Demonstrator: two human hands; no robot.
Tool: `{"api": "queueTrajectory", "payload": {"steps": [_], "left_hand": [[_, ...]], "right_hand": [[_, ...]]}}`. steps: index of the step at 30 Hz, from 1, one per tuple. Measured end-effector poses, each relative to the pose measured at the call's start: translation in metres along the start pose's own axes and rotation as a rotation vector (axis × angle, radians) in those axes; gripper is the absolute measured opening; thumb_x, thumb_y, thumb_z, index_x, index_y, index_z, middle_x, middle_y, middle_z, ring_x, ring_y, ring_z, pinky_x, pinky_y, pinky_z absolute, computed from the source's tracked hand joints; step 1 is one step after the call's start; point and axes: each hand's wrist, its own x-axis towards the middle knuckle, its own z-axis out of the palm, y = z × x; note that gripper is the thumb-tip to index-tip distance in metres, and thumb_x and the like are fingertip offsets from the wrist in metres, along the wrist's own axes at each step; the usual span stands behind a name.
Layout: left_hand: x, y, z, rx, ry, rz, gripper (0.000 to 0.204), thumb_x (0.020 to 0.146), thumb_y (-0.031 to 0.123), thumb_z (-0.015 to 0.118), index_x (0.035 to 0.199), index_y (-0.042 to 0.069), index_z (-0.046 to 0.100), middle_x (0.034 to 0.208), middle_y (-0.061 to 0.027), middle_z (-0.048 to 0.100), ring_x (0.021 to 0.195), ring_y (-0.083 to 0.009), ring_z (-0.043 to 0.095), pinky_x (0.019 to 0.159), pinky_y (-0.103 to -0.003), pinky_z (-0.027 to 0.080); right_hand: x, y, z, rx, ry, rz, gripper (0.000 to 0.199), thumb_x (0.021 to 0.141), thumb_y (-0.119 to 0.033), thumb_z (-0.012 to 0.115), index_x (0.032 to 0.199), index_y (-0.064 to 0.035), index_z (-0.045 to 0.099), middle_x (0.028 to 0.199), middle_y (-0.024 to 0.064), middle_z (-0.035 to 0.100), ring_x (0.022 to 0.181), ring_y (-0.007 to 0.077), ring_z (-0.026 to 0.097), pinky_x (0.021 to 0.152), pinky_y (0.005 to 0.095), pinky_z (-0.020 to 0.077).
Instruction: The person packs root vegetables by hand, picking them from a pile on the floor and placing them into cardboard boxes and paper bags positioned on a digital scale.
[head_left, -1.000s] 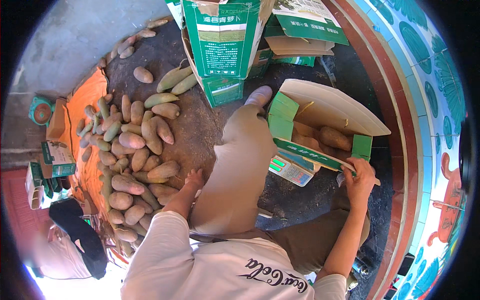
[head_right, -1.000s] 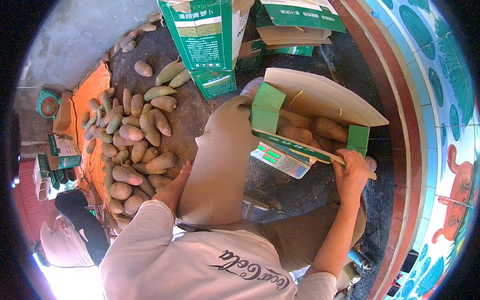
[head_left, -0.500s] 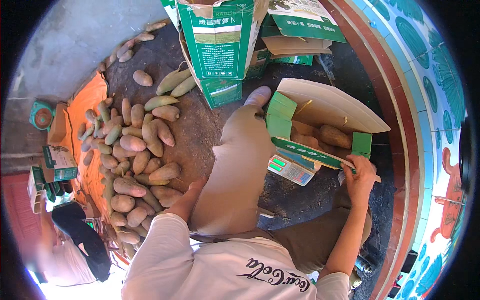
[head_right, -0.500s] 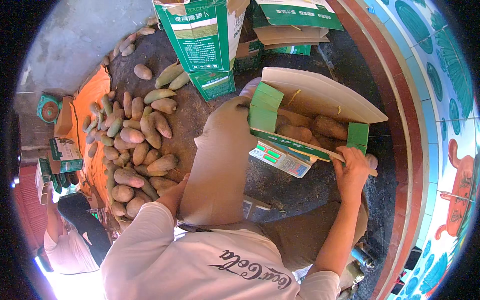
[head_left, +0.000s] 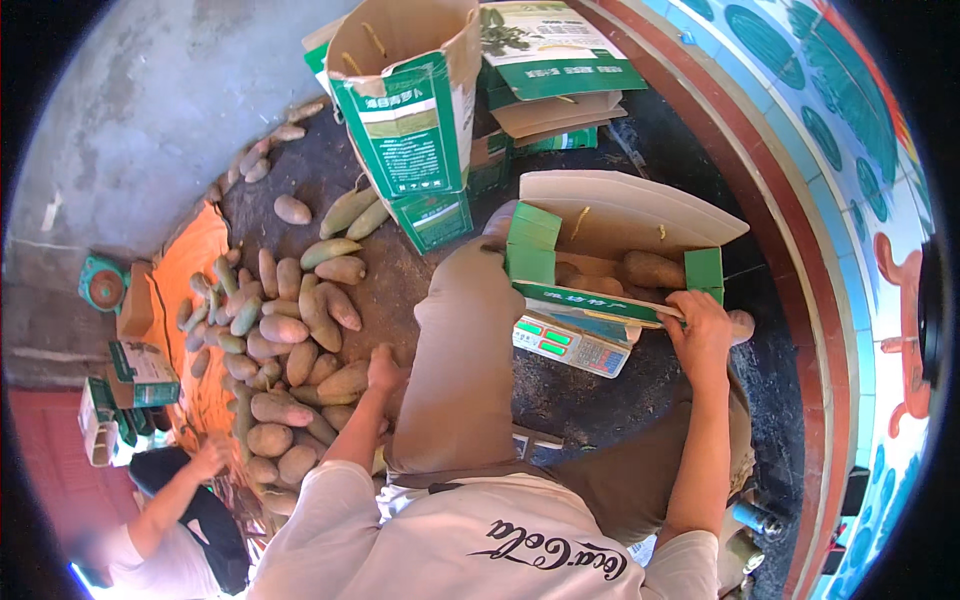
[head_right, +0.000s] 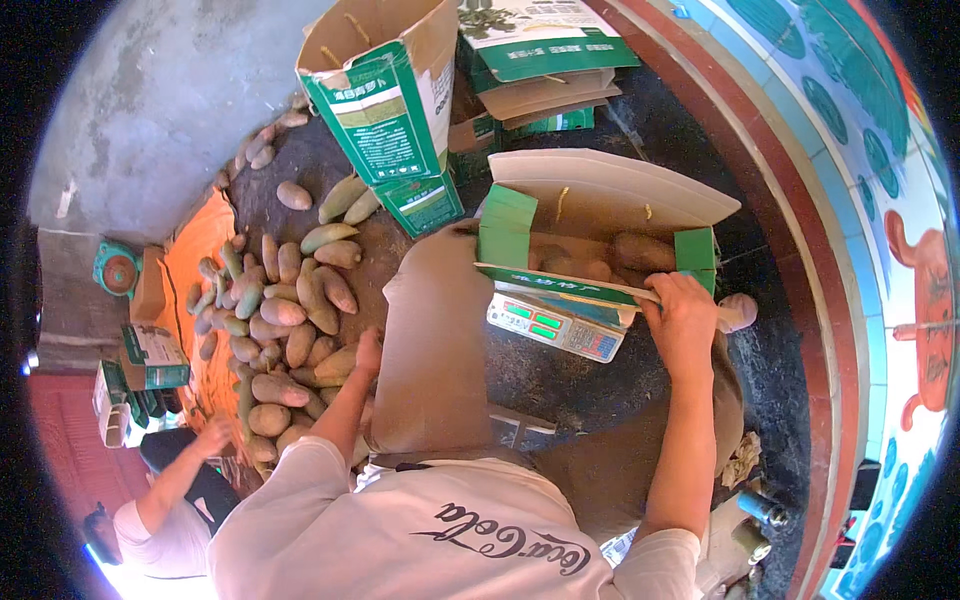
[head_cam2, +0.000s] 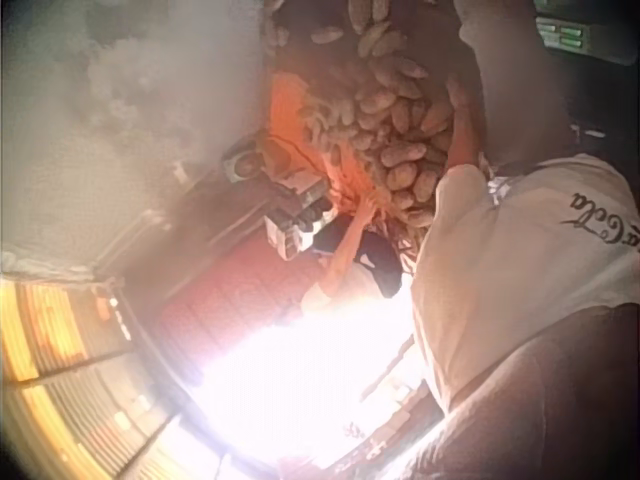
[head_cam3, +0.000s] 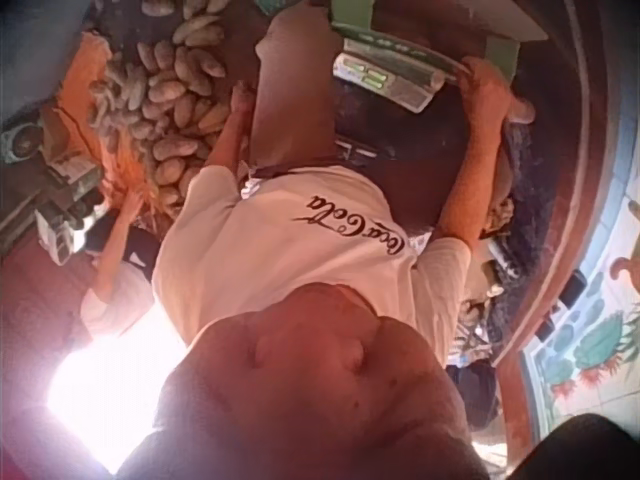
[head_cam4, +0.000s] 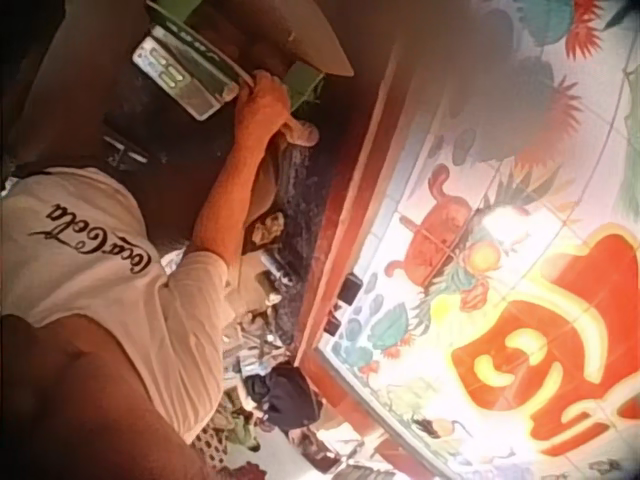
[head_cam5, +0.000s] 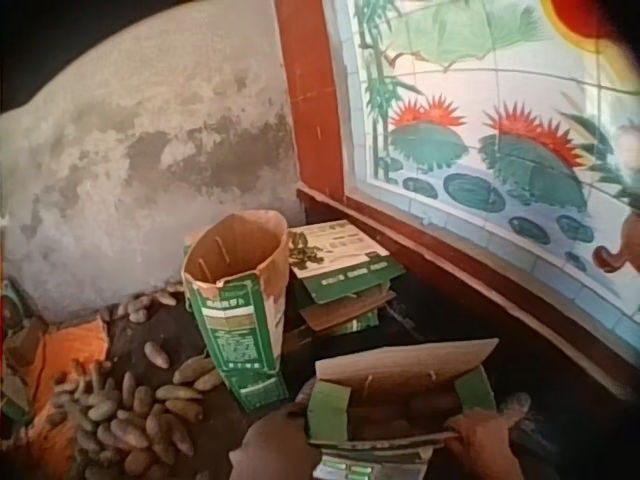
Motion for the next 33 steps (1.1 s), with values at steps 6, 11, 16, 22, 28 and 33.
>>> {"api": "queueTrajectory", "payload": {"steps": [6, 11, 16, 22, 28, 33], "left_hand": [[0.011, 0.065, -0.13, -0.328, 0.572, 0.082, 0.064, 0.056, 0.023, 0.084, 0.107, 0.0, 0.051, 0.107, -0.0159, 0.054, 0.097, -0.0292, 0.053, 0.088, -0.036, 0.043], [-0.016, 0.179, -0.212, -0.558, 0.688, 0.308, 0.063, 0.059, 0.017, 0.083, 0.11, -0.001, 0.05, 0.106, -0.0146, 0.054, 0.1, -0.0265, 0.053, 0.089, -0.035, 0.043], [-0.042, 0.279, -0.22, -0.44, 0.592, 0.741, 0.061, 0.06, 0.013, 0.081, 0.112, 0.001, 0.051, 0.105, -0.0114, 0.054, 0.099, -0.0237, 0.054, 0.089, -0.035, 0.045], [-0.055, 0.352, -0.187, -0.27, 0.341, 0.935, 0.063, 0.064, 0.014, 0.079, 0.119, 0.005, 0.051, 0.113, -0.0143, 0.055, 0.102, -0.0296, 0.055, 0.091, -0.036, 0.045], [-0.051, 0.365, -0.16, -0.237, 0.368, 1.007, 0.067, 0.071, 0.011, 0.074, 0.131, 0.007, 0.044, 0.127, -0.0157, 0.051, 0.108, -0.032, 0.054, 0.093, -0.038, 0.046], [-0.041, 0.335, -0.163, -0.415, 0.343, 0.932, 0.045, 0.073, 0.006, 0.072, 0.114, 0.005, 0.054, 0.119, -0.0124, 0.056, 0.105, -0.0245, 0.057, 0.089, -0.034, 0.047]], "right_hand": [[0.003, -0.006, 0.009, 0.074, 0.033, -0.051, 0.022, 0.065, -0.01, 0.073, 0.082, -0.0063, 0.06, 0.076, 0.0093, 0.058, 0.076, 0.0298, 0.057, 0.067, 0.0402, 0.0449], [0.0, -0.007, 0.007, 0.048, 0.008, -0.059, 0.022, 0.066, -0.011, 0.073, 0.082, -0.0074, 0.06, 0.077, 0.008, 0.058, 0.078, 0.0281, 0.057, 0.069, 0.0397, 0.0459], [-0.004, -0.002, 0.007, 0.039, -0.003, -0.043, 0.021, 0.066, -0.011, 0.073, 0.082, -0.0076, 0.06, 0.077, 0.0077, 0.058, 0.079, 0.0274, 0.058, 0.069, 0.0395, 0.0462], [-0.003, -0.004, 0.008, 0.051, -0.011, -0.055, 0.021, 0.067, -0.012, 0.073, 0.082, -0.0076, 0.06, 0.077, 0.008, 0.059, 0.078, 0.0274, 0.058, 0.07, 0.0392, 0.0464], [-0.003, -0.005, 0.005, 0.056, -0.027, -0.057, 0.02, 0.067, -0.013, 0.073, 0.082, -0.0077, 0.06, 0.077, 0.0081, 0.059, 0.078, 0.0277, 0.058, 0.07, 0.039, 0.0466], [0.0, -0.002, 0.005, 0.034, -0.019, -0.06, 0.02, 0.068, -0.013, 0.073, 0.082, -0.0078, 0.06, 0.077, 0.0081, 0.059, 0.079, 0.0277, 0.058, 0.069, 0.0393, 0.0466]]}}
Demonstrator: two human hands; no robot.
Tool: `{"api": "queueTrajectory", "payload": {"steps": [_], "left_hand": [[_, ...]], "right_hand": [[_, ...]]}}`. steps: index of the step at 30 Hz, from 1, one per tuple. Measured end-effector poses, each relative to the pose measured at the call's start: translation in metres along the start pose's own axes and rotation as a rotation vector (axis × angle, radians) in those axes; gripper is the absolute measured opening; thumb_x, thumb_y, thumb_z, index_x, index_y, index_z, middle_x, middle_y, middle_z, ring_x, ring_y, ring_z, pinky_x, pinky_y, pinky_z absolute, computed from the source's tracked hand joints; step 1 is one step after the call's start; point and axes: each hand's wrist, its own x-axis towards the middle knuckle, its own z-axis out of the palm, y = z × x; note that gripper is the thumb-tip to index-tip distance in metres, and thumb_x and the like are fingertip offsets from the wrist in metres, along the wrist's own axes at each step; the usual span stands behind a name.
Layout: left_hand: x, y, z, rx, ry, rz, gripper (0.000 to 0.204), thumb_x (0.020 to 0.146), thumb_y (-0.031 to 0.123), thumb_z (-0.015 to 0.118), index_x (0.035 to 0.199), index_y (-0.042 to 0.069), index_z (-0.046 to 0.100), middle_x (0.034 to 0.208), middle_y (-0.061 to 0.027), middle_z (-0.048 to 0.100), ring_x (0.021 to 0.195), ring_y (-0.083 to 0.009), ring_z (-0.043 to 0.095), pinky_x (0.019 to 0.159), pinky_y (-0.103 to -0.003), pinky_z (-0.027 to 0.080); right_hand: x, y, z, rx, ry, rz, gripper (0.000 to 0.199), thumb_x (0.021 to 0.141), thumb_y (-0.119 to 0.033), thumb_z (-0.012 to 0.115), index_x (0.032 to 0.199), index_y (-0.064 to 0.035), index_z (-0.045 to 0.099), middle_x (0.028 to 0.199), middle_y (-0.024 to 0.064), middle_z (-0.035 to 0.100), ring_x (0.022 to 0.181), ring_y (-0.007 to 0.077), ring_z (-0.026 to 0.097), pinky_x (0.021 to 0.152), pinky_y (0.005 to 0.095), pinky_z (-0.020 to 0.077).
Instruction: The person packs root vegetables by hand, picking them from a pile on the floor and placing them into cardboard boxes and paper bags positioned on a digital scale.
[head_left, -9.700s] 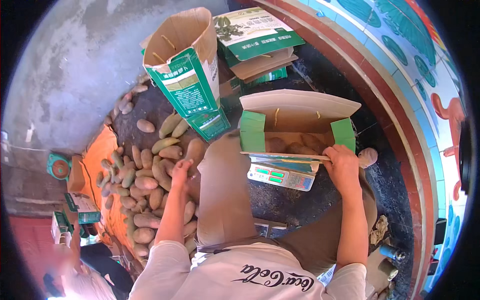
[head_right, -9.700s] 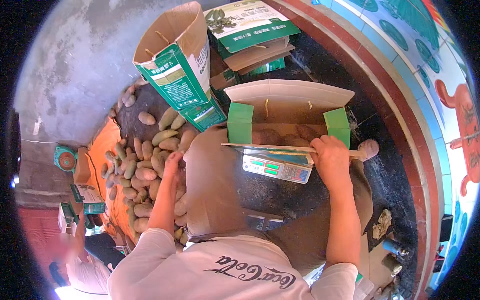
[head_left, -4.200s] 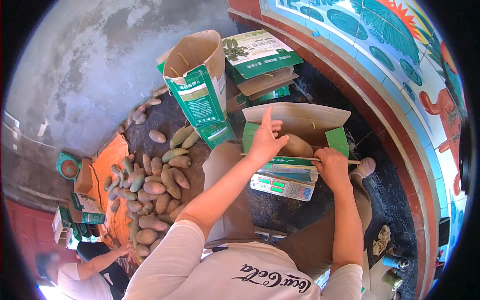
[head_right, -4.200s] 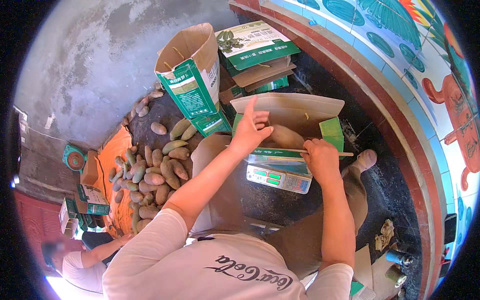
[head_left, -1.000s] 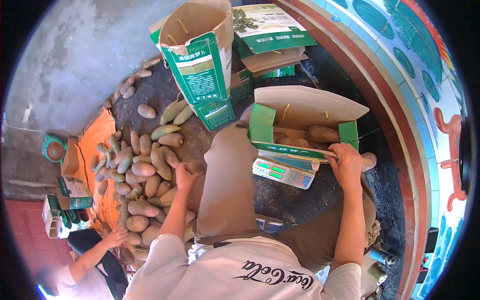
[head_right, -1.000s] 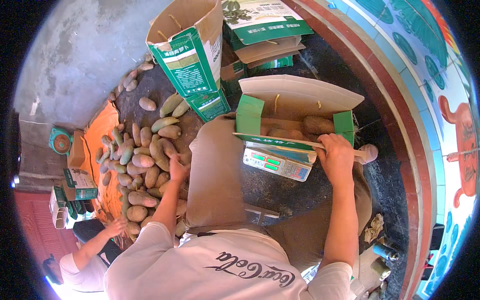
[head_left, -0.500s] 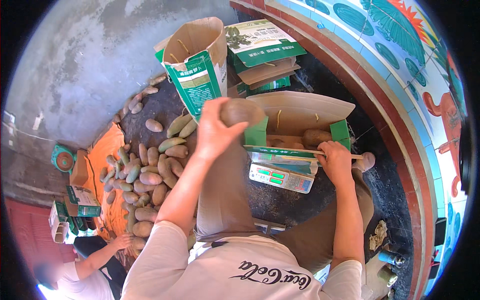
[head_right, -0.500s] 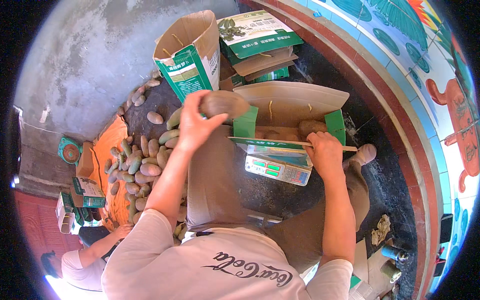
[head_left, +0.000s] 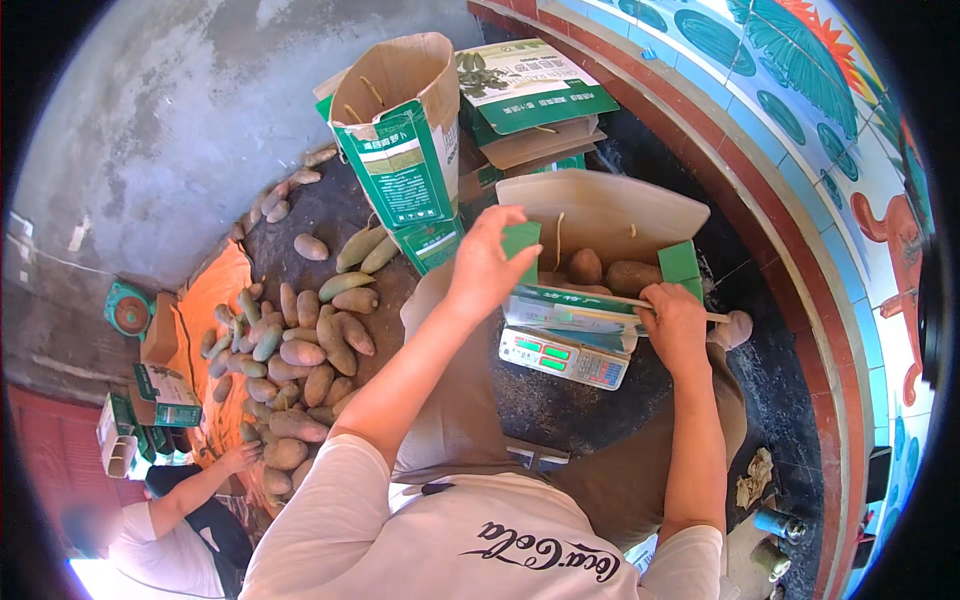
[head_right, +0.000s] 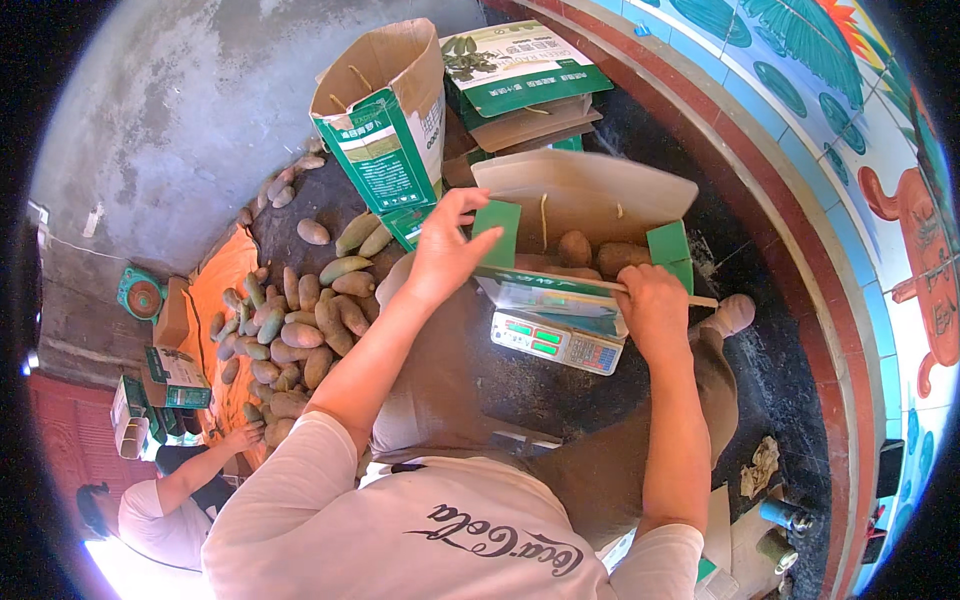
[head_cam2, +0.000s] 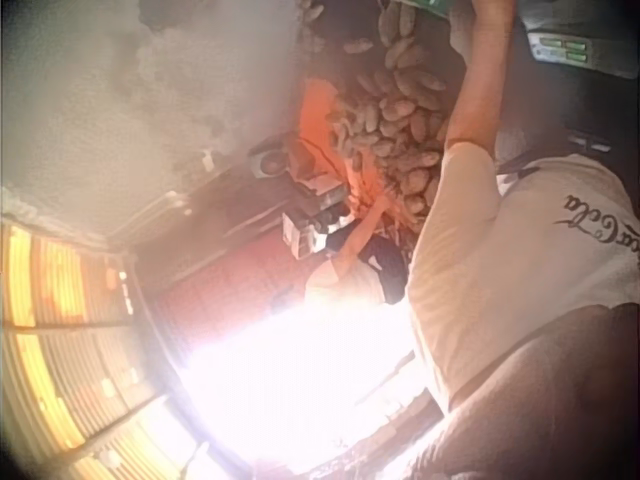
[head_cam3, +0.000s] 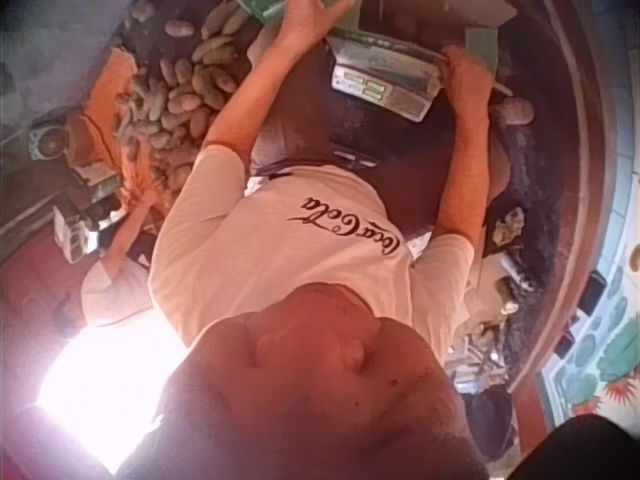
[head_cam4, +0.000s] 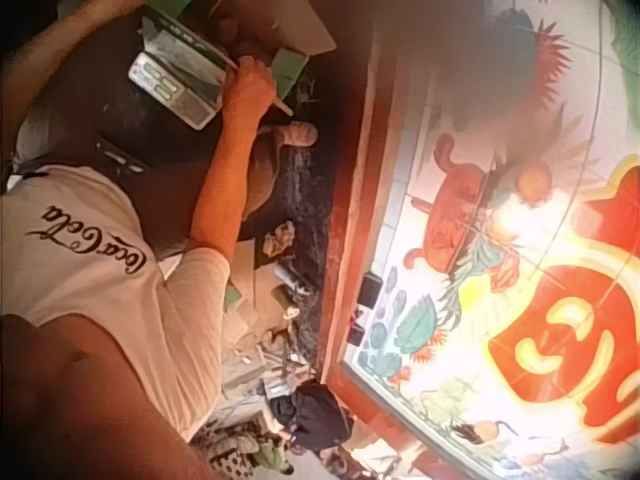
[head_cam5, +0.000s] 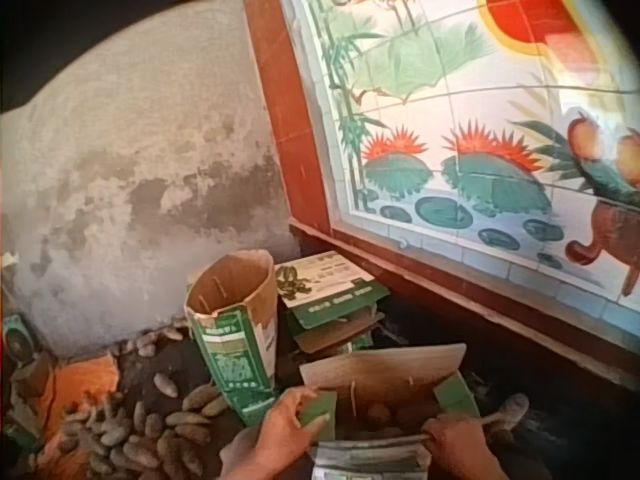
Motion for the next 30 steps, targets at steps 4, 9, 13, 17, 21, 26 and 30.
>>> {"api": "queueTrajectory", "payload": {"steps": [4, 9, 13, 17, 21, 26, 30], "left_hand": [[-0.006, -0.004, -0.022, -0.284, 0.071, -0.139, 0.011, 0.076, -0.002, 0.067, 0.083, 0.004, 0.061, 0.106, -0.0084, 0.063, 0.098, -0.0142, 0.057, 0.085, -0.027, 0.046], [-0.013, -0.021, -0.049, -0.24, 0.178, -0.148, 0.008, 0.074, -0.002, 0.068, 0.078, 0.003, 0.063, 0.1, -0.0085, 0.066, 0.093, -0.0152, 0.058, 0.086, -0.028, 0.044], [-0.026, -0.054, -0.072, -0.359, 0.26, -0.27, 0.009, 0.077, -0.004, 0.067, 0.08, 0.003, 0.064, 0.103, -0.0082, 0.066, 0.092, -0.0127, 0.059, 0.085, -0.028, 0.045], [-0.04, -0.071, -0.089, -0.474, 0.323, -0.396, 0.007, 0.079, -0.004, 0.066, 0.082, 0.002, 0.065, 0.106, -0.009, 0.065, 0.089, -0.0101, 0.059, 0.081, -0.025, 0.046], [-0.055, -0.084, -0.102, -0.469, 0.38, -0.455, 0.004, 0.08, -0.002, 0.067, 0.083, 0.001, 0.066, 0.107, -0.0098, 0.065, 0.089, -0.0099, 0.058, 0.08, -0.023, 0.045], [-0.07, -0.099, -0.106, -0.45, 0.388, -0.505, 0.003, 0.082, 0.001, 0.065, 0.084, 0.002, 0.067, 0.109, -0.0114, 0.065, 0.094, -0.0113, 0.058, 0.089, -0.027, 0.043], [-0.077, -0.106, -0.107, -0.349, 0.388, -0.511, 0.008, 0.085, 0.005, 0.063, 0.09, 0.001, 0.068, 0.11, -0.0089, 0.065, 0.095, -0.0112, 0.057, 0.091, -0.027, 0.042]], "right_hand": [[0.002, 0.0, 0.001, 0.009, -0.002, 0.026, 0.02, 0.068, -0.013, 0.073, 0.081, -0.0075, 0.06, 0.077, 0.0079, 0.059, 0.079, 0.0279, 0.058, 0.069, 0.0394, 0.0466], [0.002, -0.004, 0.001, 0.016, 0.024, 0.027, 0.021, 0.067, -0.013, 0.074, 0.081, -0.0073, 0.059, 0.077, 0.0081, 0.059, 0.077, 0.0284, 0.058, 0.068, 0.0396, 0.0463], [0.004, -0.004, 0.002, 0.022, 0.036, 0.022, 0.021, 0.067, -0.013, 0.074, 0.08, -0.0073, 0.059, 0.075, 0.0084, 0.058, 0.076, 0.0286, 0.058, 0.067, 0.0396, 0.0458], [0.002, -0.001, 0.003, 0.016, 0.037, 0.023, 0.021, 0.066, -0.012, 0.074, 0.08, -0.0072, 0.059, 0.074, 0.0086, 0.058, 0.075, 0.0287, 0.058, 0.066, 0.0397, 0.0454], [0.004, -0.003, 0.002, 0.024, 0.034, 0.008, 0.021, 0.066, -0.012, 0.074, 0.079, -0.0071, 0.058, 0.073, 0.0088, 0.058, 0.075, 0.0287, 0.058, 0.066, 0.04, 0.0451], [0.005, -0.004, 0.001, 0.012, 0.028, 0.016, 0.02, 0.067, -0.01, 0.073, 0.078, -0.0065, 0.057, 0.074, 0.0093, 0.058, 0.075, 0.0293, 0.058, 0.065, 0.0405, 0.0448], [0.004, -0.005, 0.001, 0.017, 0.033, 0.014, 0.019, 0.067, -0.01, 0.073, 0.078, -0.0064, 0.058, 0.074, 0.0094, 0.058, 0.074, 0.0295, 0.057, 0.065, 0.0405, 0.0448]]}}
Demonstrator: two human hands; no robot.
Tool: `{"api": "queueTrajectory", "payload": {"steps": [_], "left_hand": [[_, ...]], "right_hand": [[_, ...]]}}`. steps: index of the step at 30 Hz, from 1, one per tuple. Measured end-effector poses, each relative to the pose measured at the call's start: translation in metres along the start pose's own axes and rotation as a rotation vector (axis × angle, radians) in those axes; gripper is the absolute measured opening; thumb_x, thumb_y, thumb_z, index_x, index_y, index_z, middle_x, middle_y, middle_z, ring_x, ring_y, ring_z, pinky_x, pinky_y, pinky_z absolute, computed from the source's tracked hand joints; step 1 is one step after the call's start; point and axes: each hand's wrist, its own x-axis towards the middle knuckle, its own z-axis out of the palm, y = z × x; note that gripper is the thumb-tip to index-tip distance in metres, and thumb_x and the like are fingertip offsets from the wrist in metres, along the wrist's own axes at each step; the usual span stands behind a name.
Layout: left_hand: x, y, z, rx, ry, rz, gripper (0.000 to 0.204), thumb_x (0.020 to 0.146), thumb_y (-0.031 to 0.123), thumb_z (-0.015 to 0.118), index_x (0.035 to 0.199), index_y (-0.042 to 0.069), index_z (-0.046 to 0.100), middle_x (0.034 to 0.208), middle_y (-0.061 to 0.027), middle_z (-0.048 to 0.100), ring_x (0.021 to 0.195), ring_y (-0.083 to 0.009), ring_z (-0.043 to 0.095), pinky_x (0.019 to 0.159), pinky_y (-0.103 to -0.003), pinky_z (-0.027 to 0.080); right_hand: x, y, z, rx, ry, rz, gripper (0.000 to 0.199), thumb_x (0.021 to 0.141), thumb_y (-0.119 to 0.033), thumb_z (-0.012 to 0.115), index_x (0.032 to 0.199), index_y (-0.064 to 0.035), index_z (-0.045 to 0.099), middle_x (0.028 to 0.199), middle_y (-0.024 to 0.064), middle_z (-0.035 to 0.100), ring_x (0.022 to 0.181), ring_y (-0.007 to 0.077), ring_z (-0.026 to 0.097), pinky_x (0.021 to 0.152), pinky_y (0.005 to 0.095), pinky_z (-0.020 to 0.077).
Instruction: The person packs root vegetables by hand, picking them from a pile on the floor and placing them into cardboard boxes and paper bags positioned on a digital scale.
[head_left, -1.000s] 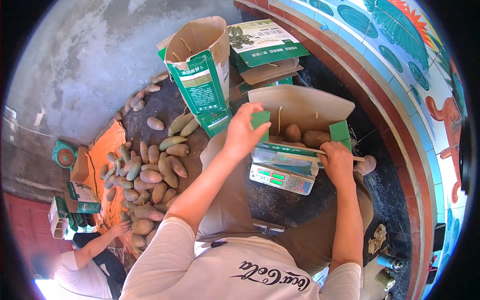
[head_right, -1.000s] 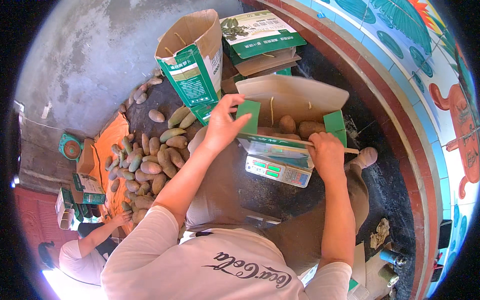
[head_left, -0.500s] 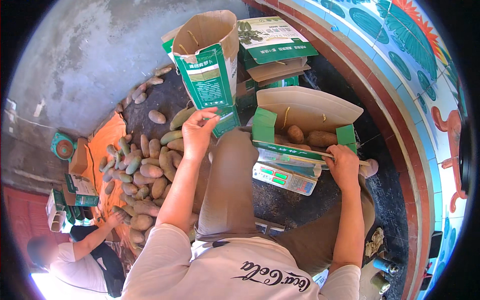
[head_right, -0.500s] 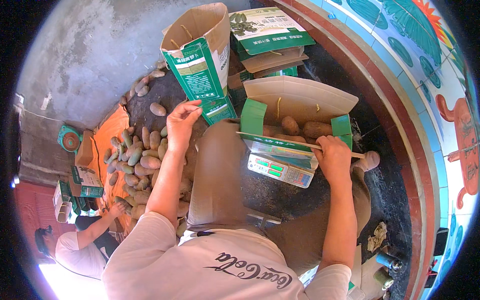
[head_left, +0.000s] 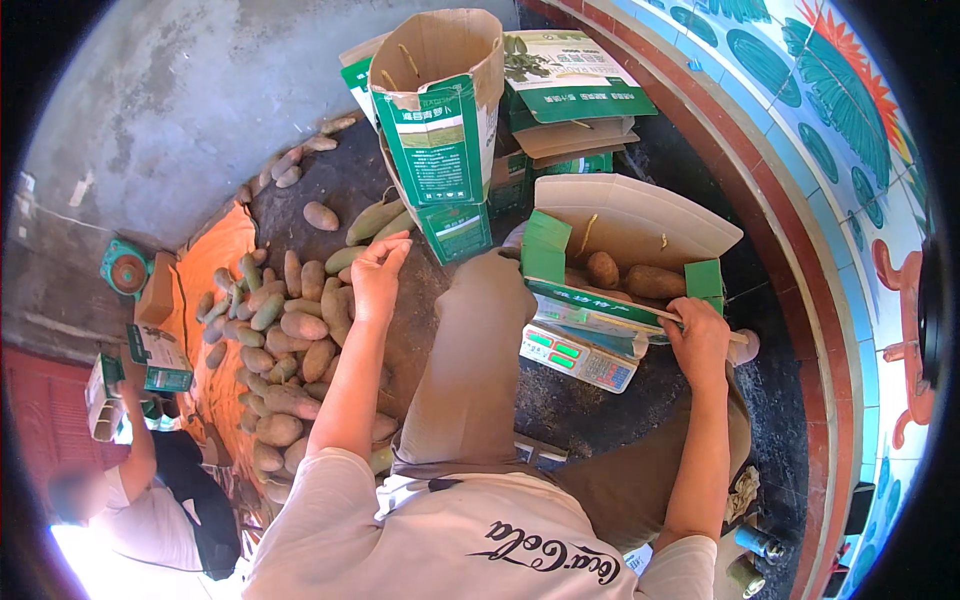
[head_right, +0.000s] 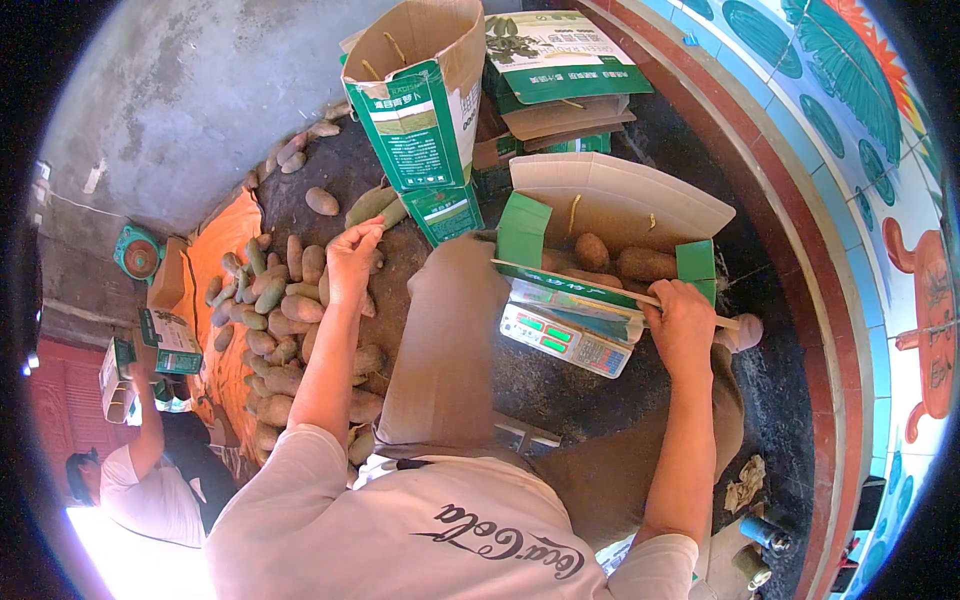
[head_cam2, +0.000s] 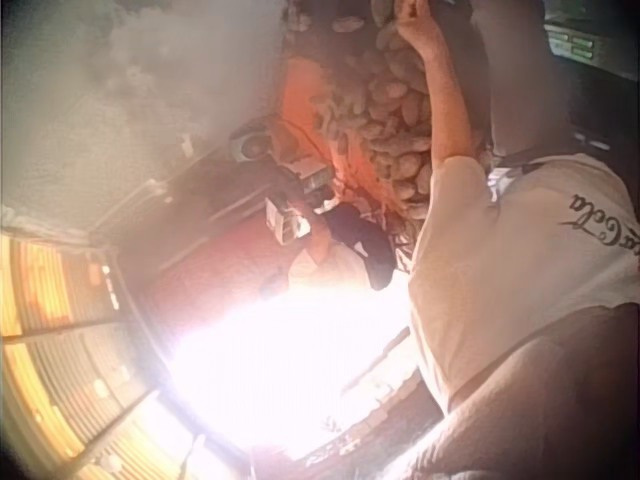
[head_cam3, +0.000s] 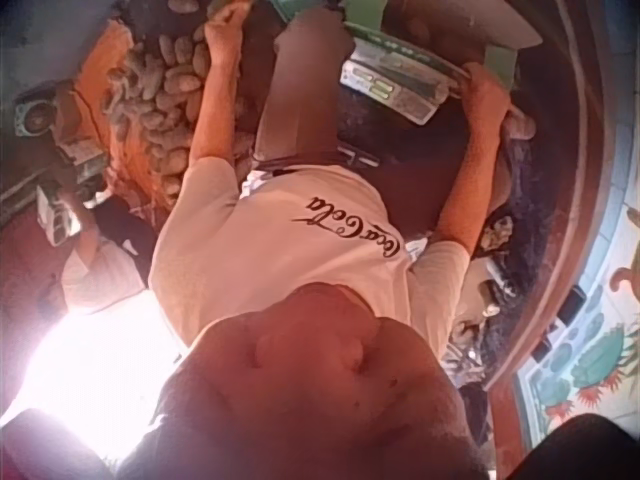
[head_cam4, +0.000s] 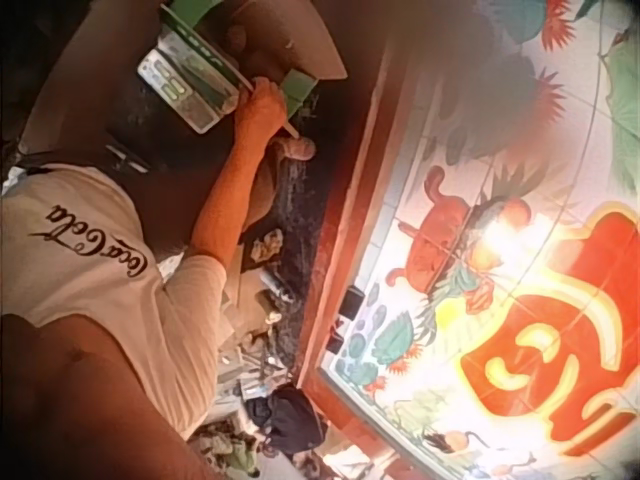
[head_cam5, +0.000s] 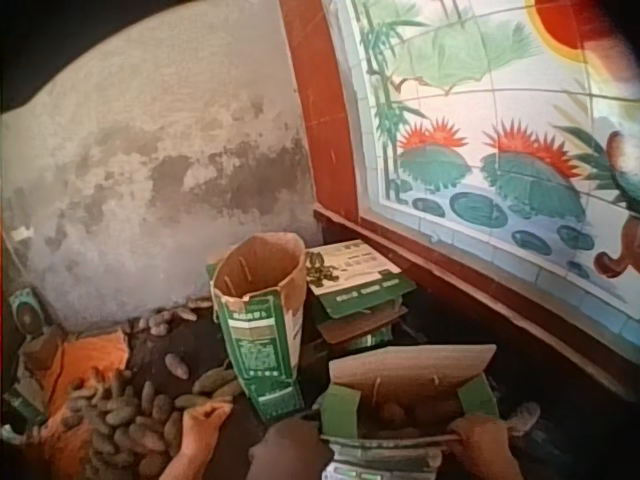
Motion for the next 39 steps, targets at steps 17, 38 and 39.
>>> {"api": "queueTrajectory", "payload": {"steps": [17, 38, 39], "left_hand": [[-0.012, -0.08, -0.038, 0.292, 0.003, -0.069, 0.023, 0.093, 0.017, 0.054, 0.093, 0.0, 0.069, 0.113, -0.0069, 0.065, 0.103, -0.0164, 0.057, 0.088, -0.03, 0.043], [-0.188, -0.219, -0.149, 1.313, -0.489, -0.817, 0.028, 0.089, 0.023, 0.049, 0.105, 0.007, 0.065, 0.099, -0.0168, 0.067, 0.095, -0.0323, 0.065, 0.081, -0.042, 0.051], [-0.188, -0.216, -0.149, 1.323, -0.478, -0.846, 0.028, 0.089, 0.022, 0.049, 0.108, 0.008, 0.064, 0.101, -0.0153, 0.067, 0.097, -0.0315, 0.064, 0.081, -0.041, 0.052]], "right_hand": [[0.002, -0.002, 0.0, -0.008, -0.005, 0.0, 0.02, 0.067, -0.01, 0.073, 0.082, -0.0058, 0.06, 0.077, 0.0101, 0.06, 0.075, 0.0298, 0.058, 0.066, 0.0398, 0.0458], [0.005, -0.008, 0.002, 0.003, -0.01, 0.017, 0.02, 0.069, -0.004, 0.071, 0.086, -0.0046, 0.06, 0.083, 0.0111, 0.062, 0.081, 0.0309, 0.06, 0.07, 0.0394, 0.0461], [0.004, -0.007, 0.003, 0.001, -0.02, 0.014, 0.02, 0.069, -0.004, 0.071, 0.086, -0.0046, 0.06, 0.083, 0.0111, 0.062, 0.081, 0.0309, 0.06, 0.07, 0.0394, 0.0461]]}}
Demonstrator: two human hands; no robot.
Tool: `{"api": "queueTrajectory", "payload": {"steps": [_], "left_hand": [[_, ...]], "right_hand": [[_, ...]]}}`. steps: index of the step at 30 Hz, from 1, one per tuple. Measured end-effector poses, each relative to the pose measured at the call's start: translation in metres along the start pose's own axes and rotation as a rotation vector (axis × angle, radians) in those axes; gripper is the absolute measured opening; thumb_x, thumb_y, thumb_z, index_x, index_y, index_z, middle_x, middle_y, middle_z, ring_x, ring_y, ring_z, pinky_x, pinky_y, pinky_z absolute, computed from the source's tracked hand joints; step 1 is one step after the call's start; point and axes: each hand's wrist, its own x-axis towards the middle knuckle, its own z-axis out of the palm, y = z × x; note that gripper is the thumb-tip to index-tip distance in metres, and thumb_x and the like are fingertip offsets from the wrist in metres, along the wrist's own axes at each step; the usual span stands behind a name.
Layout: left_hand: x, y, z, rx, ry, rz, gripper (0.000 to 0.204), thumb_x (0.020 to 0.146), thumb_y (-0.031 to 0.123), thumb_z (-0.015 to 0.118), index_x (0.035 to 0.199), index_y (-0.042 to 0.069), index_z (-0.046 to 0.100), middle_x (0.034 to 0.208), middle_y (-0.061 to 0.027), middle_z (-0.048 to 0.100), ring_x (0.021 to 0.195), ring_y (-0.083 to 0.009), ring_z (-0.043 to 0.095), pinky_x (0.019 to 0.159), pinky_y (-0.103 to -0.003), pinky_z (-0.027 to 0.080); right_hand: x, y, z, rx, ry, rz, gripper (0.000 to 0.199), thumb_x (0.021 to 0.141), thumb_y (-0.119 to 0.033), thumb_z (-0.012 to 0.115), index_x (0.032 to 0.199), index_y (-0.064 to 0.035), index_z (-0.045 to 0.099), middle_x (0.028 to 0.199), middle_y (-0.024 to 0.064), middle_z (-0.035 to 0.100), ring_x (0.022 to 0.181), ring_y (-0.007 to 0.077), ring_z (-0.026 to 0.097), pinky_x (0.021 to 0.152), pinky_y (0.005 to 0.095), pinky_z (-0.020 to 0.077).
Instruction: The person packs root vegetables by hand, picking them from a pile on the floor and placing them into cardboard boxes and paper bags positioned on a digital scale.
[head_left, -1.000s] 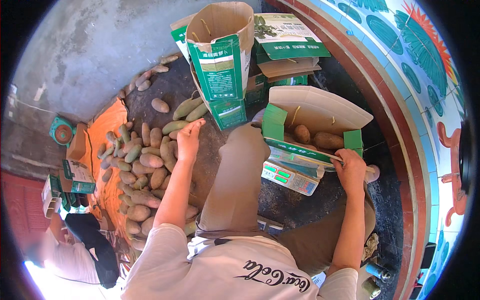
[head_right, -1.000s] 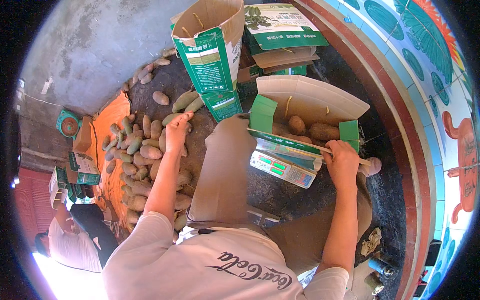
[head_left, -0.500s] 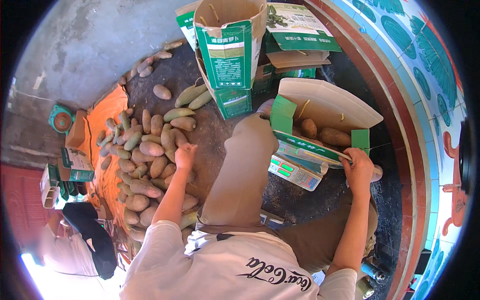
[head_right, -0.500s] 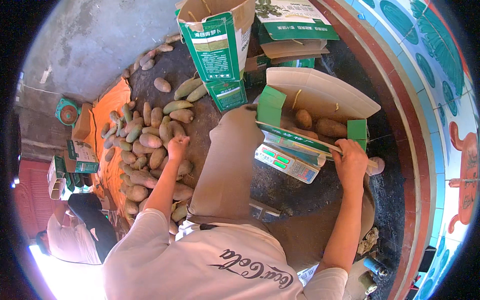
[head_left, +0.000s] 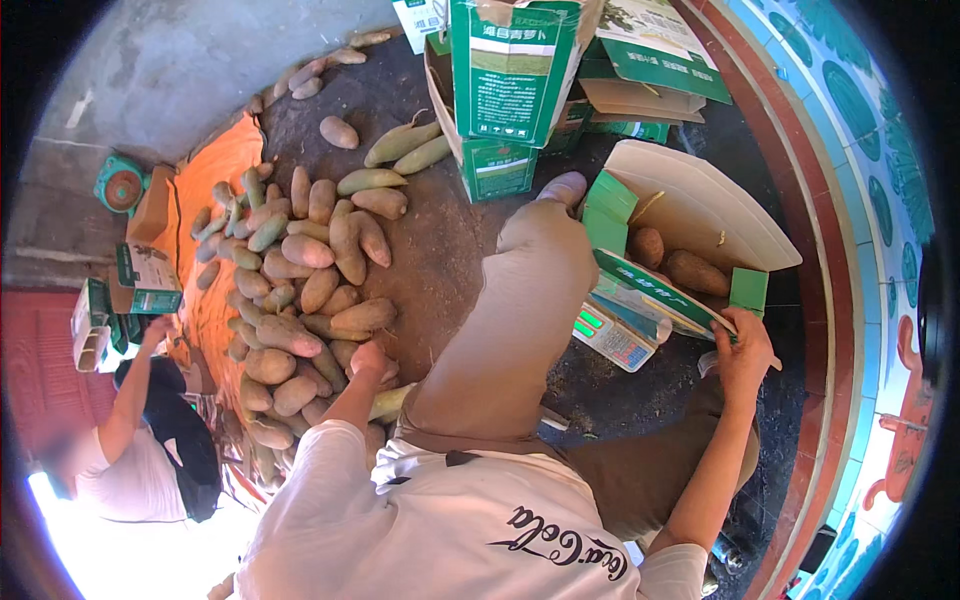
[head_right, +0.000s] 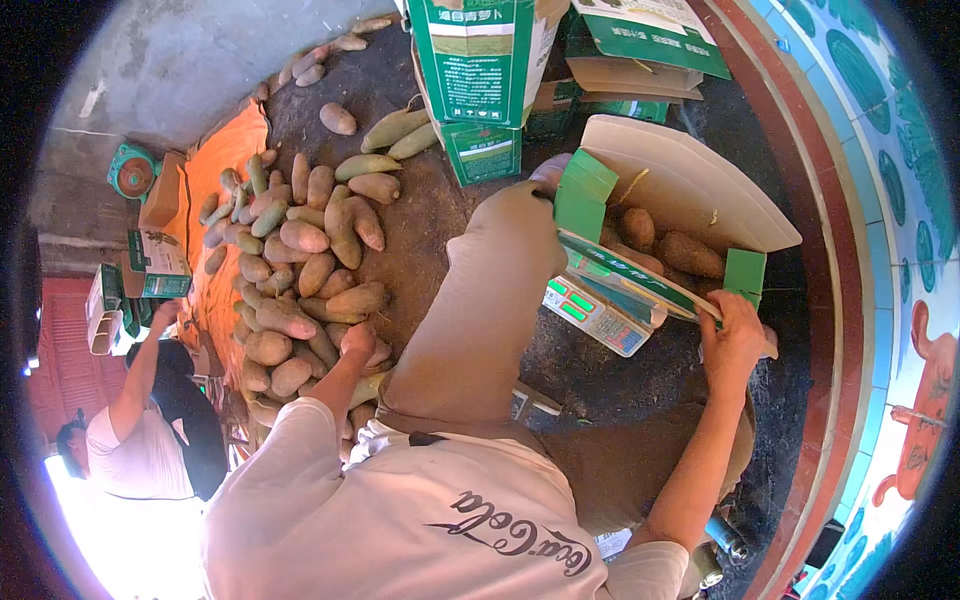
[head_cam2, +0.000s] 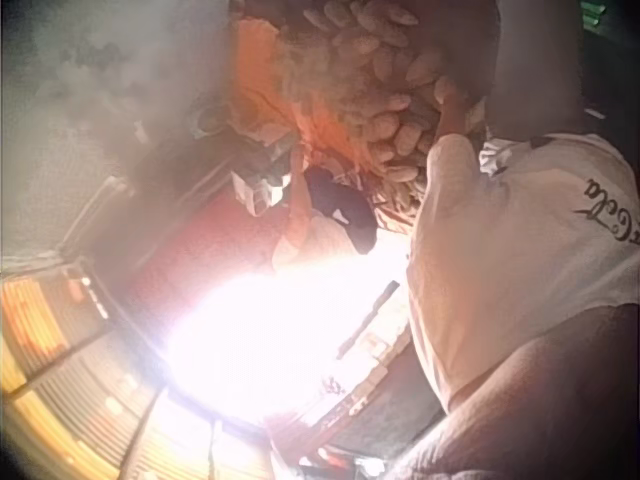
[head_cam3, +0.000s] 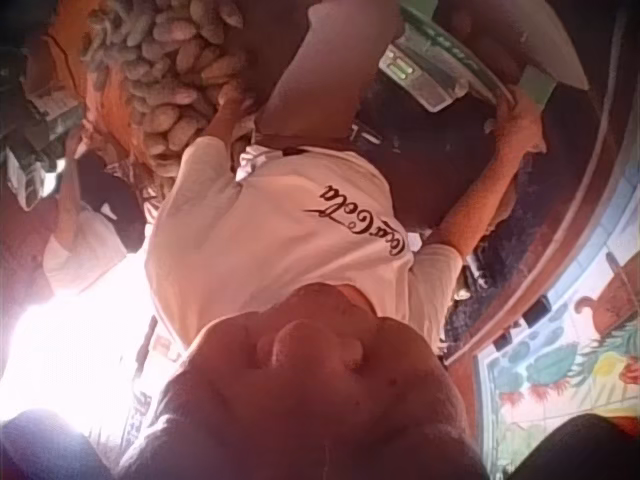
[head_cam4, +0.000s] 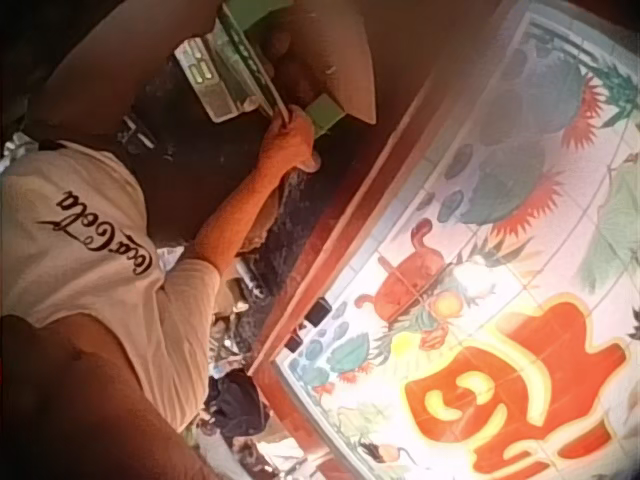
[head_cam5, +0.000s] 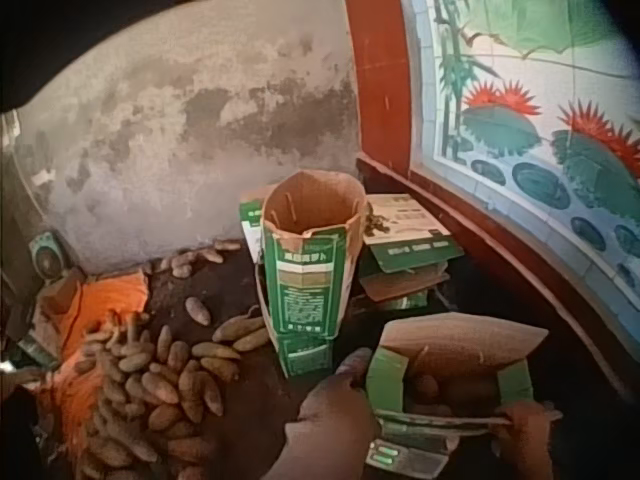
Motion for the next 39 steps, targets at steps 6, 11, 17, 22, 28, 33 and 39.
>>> {"api": "queueTrajectory", "payload": {"steps": [6, 11, 17, 22, 28, 33, 39], "left_hand": [[-0.006, -0.01, 0.005, 0.248, 0.017, 0.046, 0.033, 0.088, 0.019, 0.05, 0.12, 0.015, 0.057, 0.132, -0.0089, 0.05, 0.124, -0.0266, 0.046, 0.098, -0.045, 0.04], [-0.011, -0.043, 0.022, 0.464, -0.092, 0.059, 0.051, 0.086, 0.031, 0.057, 0.134, 0.019, 0.043, 0.146, -0.0058, 0.032, 0.135, -0.0282, 0.032, 0.107, -0.053, 0.026], [-0.023, -0.044, 0.021, 0.302, -0.211, -0.083, 0.047, 0.085, 0.022, 0.059, 0.131, 0.023, 0.048, 0.141, -0.0028, 0.037, 0.125, -0.0267, 0.044, 0.103, -0.046, 0.035], [-0.002, -0.053, 0.038, 0.322, -0.214, -0.175, 0.049, 0.083, 0.02, 0.062, 0.13, 0.019, 0.048, 0.138, -0.0083, 0.037, 0.12, -0.0262, 0.047, 0.093, -0.038, 0.046], [0.007, -0.053, 0.052, 0.125, -0.249, -0.253, 0.058, 0.078, 0.031, 0.066, 0.128, 0.012, 0.046, 0.132, -0.0157, 0.048, 0.119, -0.0284, 0.051, 0.094, -0.038, 0.046], [0.003, -0.036, 0.049, 0.173, -0.267, -0.141, 0.075, 0.07, 0.042, 0.072, 0.13, 0.008, 0.042, 0.13, -0.0166, 0.051, 0.12, -0.0263, 0.052, 0.097, -0.036, 0.045], [-0.004, 0.017, -0.009, -0.019, -0.159, -0.041, 0.077, 0.065, 0.046, 0.076, 0.124, 0.004, 0.048, 0.126, -0.0151, 0.055, 0.114, -0.031, 0.055, 0.095, -0.037, 0.046]], "right_hand": [[-0.002, 0.006, 0.003, -0.027, -0.015, 0.019, 0.021, 0.07, -0.002, 0.071, 0.089, -0.0021, 0.062, 0.085, 0.0136, 0.063, 0.081, 0.0309, 0.061, 0.072, 0.0367, 0.0475], [0.0, 0.008, 0.008, -0.014, 0.01, 0.004, 0.022, 0.07, -0.002, 0.072, 0.089, -0.0019, 0.062, 0.084, 0.0136, 0.062, 0.079, 0.0305, 0.061, 0.072, 0.0358, 0.0474], [-0.004, 0.014, 0.005, -0.05, 0.028, 0.003, 0.021, 0.07, -0.009, 0.073, 0.088, -0.0054, 0.062, 0.083, 0.0111, 0.063, 0.079, 0.0305, 0.061, 0.068, 0.0389, 0.0465], [-0.002, 0.009, 0.007, -0.074, 0.012, 0.004, 0.021, 0.071, -0.011, 0.073, 0.089, -0.006, 0.062, 0.083, 0.0109, 0.063, 0.08, 0.0305, 0.061, 0.068, 0.0392, 0.046], [-0.002, 0.009, 0.009, -0.073, 0.024, 0.002, 0.021, 0.071, -0.013, 0.073, 0.088, -0.006, 0.062, 0.083, 0.0105, 0.063, 0.08, 0.0299, 0.061, 0.068, 0.0388, 0.0457], [0.0, 0.006, 0.005, -0.075, 0.026, 0.005, 0.022, 0.071, -0.012, 0.073, 0.088, -0.0059, 0.061, 0.083, 0.0106, 0.063, 0.081, 0.0299, 0.061, 0.069, 0.0387, 0.0458], [-0.001, 0.001, 0.0, -0.037, 0.032, 0.012, 0.021, 0.07, -0.009, 0.072, 0.087, -0.0055, 0.061, 0.08, 0.011, 0.061, 0.079, 0.0314, 0.059, 0.068, 0.0405, 0.0452]]}}
